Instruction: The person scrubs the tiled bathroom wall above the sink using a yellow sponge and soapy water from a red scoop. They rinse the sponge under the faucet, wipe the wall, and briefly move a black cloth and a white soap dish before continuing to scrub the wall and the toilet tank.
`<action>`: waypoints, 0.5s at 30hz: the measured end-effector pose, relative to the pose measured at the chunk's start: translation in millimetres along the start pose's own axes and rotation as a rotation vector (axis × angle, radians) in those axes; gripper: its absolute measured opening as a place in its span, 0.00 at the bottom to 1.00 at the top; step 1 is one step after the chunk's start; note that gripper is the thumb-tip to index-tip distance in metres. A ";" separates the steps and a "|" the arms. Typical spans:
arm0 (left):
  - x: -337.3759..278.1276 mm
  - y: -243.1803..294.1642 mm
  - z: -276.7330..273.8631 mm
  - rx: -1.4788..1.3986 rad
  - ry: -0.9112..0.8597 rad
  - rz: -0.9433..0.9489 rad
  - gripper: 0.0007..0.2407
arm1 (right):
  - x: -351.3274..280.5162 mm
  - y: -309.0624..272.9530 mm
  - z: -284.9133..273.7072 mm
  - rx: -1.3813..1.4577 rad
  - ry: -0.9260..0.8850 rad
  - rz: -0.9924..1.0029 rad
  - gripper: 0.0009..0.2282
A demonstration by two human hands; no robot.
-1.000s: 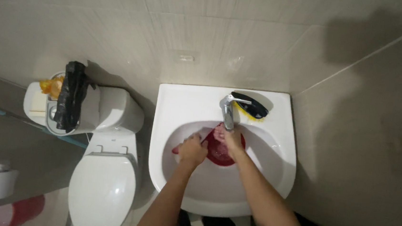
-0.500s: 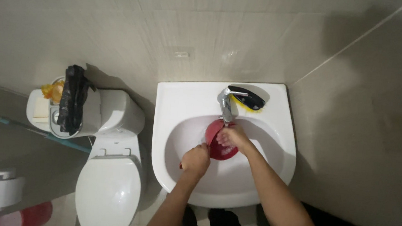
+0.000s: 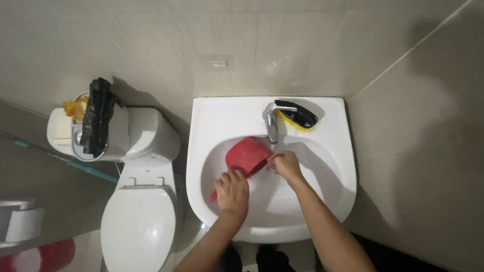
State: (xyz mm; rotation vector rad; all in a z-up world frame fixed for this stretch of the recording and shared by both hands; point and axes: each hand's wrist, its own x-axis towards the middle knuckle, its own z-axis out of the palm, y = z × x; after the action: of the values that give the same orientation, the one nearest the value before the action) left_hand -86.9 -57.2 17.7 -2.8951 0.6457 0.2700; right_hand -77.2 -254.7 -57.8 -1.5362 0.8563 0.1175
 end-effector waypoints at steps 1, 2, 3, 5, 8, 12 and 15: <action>-2.0 -3.0 -0.8 0.000 0.020 0.001 0.07 | -1.7 -2.1 -0.6 -0.024 -0.031 0.009 0.10; -4.1 -5.9 -1.9 0.000 0.040 0.000 0.07 | -3.4 -4.6 -1.1 -0.049 -0.063 0.017 0.09; -2.5 -9.9 8.2 0.002 0.041 -0.001 0.07 | 0.5 -1.2 -0.9 -0.048 -0.064 0.016 0.09; 3.1 -17.3 27.9 -0.023 0.129 -0.070 0.07 | 10.2 3.7 -1.5 -0.019 0.039 0.061 0.10; -11.4 -30.0 4.5 -0.015 0.144 -0.025 0.11 | 42.4 29.5 -0.4 0.173 -0.019 -0.070 0.08; -13.0 -31.5 5.7 -0.142 0.051 -0.079 0.14 | 48.3 13.9 2.9 0.522 -0.089 0.157 0.07; -6.7 -28.0 6.7 -0.352 -0.066 -0.151 0.12 | 46.5 8.5 2.1 0.682 -0.054 0.183 0.09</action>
State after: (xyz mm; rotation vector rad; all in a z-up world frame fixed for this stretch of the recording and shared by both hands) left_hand -81.6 -28.1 16.0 -3.2299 0.3988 0.5030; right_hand -47.9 -272.4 -90.5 -0.8143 0.8759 -0.0041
